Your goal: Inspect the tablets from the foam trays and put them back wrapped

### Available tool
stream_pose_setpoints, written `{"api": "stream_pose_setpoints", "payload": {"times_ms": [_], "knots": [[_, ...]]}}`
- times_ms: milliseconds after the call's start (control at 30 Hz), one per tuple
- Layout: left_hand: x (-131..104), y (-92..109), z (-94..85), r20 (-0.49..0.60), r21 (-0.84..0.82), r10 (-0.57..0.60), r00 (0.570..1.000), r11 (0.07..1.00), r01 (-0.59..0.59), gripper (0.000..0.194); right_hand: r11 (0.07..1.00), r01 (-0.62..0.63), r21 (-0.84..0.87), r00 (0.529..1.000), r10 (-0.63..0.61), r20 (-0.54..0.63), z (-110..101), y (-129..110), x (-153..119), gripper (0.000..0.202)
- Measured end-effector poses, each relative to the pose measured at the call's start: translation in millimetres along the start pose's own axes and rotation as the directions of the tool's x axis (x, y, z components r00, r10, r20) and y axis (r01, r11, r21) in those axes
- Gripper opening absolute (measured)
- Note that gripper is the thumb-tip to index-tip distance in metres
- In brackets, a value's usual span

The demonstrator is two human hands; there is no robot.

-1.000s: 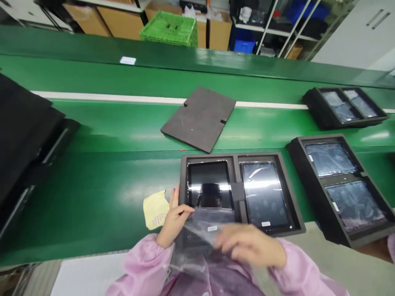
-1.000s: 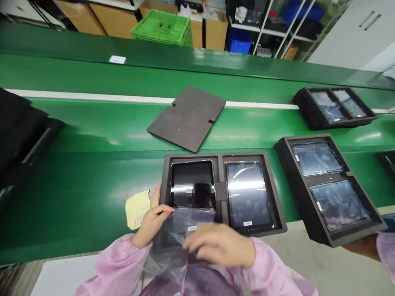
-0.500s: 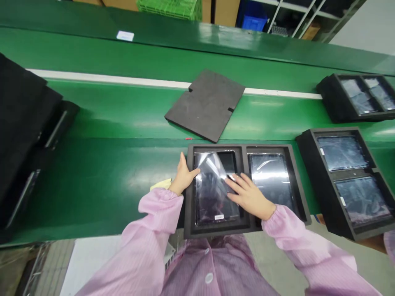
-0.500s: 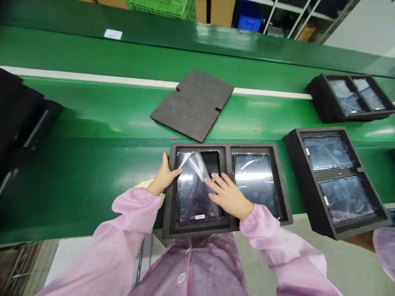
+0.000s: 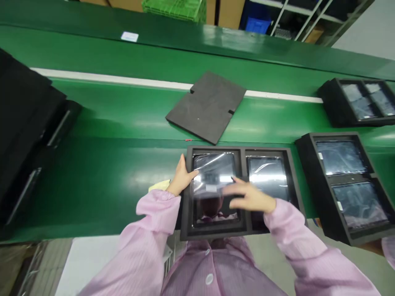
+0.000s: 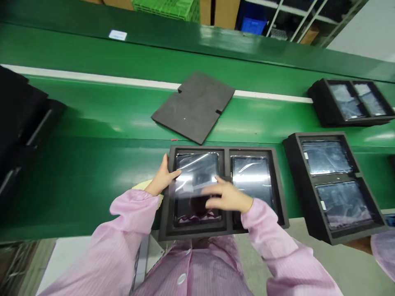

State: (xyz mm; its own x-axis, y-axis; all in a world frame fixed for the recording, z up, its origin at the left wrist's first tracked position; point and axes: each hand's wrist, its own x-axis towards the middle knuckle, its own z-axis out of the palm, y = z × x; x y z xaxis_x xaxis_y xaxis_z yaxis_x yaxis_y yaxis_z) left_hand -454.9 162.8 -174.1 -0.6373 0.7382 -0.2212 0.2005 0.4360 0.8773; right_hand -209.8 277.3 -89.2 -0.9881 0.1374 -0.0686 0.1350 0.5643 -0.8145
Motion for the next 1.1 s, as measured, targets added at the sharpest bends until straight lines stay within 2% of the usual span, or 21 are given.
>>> {"api": "stream_pose_setpoints", "payload": {"times_ms": [67,133,167,200,233,267,300,333,367,433,500,533,600,700,767,800,867,900,967,1033,1100], "knots": [[-4,4,0.3,-0.022,0.071,-0.019,1.000,0.997,0.020,0.095,0.985,0.118,-0.129,0.975,-0.090,0.202,19,-12,-32,0.034],[-12,12,2.6,-0.109,0.223,-0.008,0.994,0.974,0.032,0.088,0.968,0.192,-0.160,0.949,-0.142,0.282,31,-12,-55,0.033],[-19,18,5.7,-0.180,0.329,0.034,0.983,0.944,0.028,0.083,0.965,0.194,-0.177,0.956,-0.145,0.257,30,-8,-62,0.031],[-28,25,10.7,-0.236,0.433,0.103,0.966,0.901,0.010,0.078,0.962,0.161,-0.220,0.976,-0.122,0.180,23,0,-67,0.026],[-38,32,18.1,-0.241,0.519,0.193,0.951,0.854,-0.042,0.072,0.952,0.070,-0.298,0.997,-0.061,0.039,10,11,-70,0.020],[-50,38,28.0,-0.209,0.576,0.286,0.935,0.809,-0.119,0.065,0.922,-0.073,-0.381,0.988,0.016,-0.153,-7,25,-72,0.016],[-64,45,40.7,-0.139,0.604,0.369,0.919,0.767,-0.217,0.057,0.860,-0.252,-0.443,0.927,0.083,-0.367,-28,40,-72,0.014],[-78,51,55.7,-0.040,0.600,0.437,0.898,0.729,-0.328,0.048,0.767,-0.461,-0.447,0.810,0.157,-0.566,-49,56,-72,0.014],[-92,56,72.5,0.069,0.568,0.490,0.869,0.697,-0.438,0.041,0.718,-0.555,-0.420,0.731,0.181,-0.657,-70,73,-71,0.018],[-118,64,108.1,0.335,0.441,0.525,0.783,0.647,-0.622,0.033,0.675,-0.632,-0.380,0.655,0.202,-0.728,-103,103,-68,0.019],[-137,69,140.3,0.498,0.324,0.493,0.713,0.657,-0.680,0.034,0.695,-0.611,-0.380,0.672,0.202,-0.712,-122,123,-66,0.012],[-144,71,153.3,0.512,0.300,0.472,0.718,0.685,-0.664,0.035,0.710,-0.590,-0.384,0.690,0.197,-0.697,-126,127,-65,0.008],[-150,75,171.8,0.433,0.305,0.421,0.797,0.764,-0.569,0.036,0.748,-0.537,-0.390,0.730,0.180,-0.659,-124,124,-70,0.009],[-146,79,181.9,0.237,0.258,0.303,0.923,0.896,-0.360,0.047,0.828,-0.402,-0.391,0.825,0.142,-0.547,-108,91,-93,0.011],[-140,81,180.1,0.152,0.131,0.202,0.968,0.966,-0.222,0.059,0.911,-0.228,-0.344,0.928,0.096,-0.359,-96,60,-121,0.007],[-138,80,177.5,0.143,0.068,0.161,0.977,0.983,-0.172,0.057,0.976,-0.075,-0.206,0.988,0.045,-0.147,-93,46,-136,0.009],[-135,79,170.7,0.197,0.002,0.119,0.973,0.993,-0.121,0.037,0.988,0.059,0.143,0.991,-0.075,0.109,-89,28,-166,0.011],[-134,78,167.2,0.250,-0.002,0.110,0.962,0.994,-0.113,0.025,0.964,0.051,0.260,0.989,-0.084,0.120,-89,25,-178,0.015],[-134,76,162.0,0.330,0.004,0.094,0.939,0.995,-0.100,0.019,0.967,-0.020,0.252,0.996,0.041,-0.078,-88,35,-196,0.023],[-132,76,161.3,0.311,-0.032,0.077,0.947,0.997,-0.070,0.020,0.993,-0.120,0.005,0.942,0.115,-0.315,-83,56,-207,0.028],[-128,77,165.3,0.259,-0.073,0.078,0.963,0.995,-0.061,0.040,0.953,-0.130,-0.272,0.944,0.035,-0.327,-72,79,-213,0.034]]}}
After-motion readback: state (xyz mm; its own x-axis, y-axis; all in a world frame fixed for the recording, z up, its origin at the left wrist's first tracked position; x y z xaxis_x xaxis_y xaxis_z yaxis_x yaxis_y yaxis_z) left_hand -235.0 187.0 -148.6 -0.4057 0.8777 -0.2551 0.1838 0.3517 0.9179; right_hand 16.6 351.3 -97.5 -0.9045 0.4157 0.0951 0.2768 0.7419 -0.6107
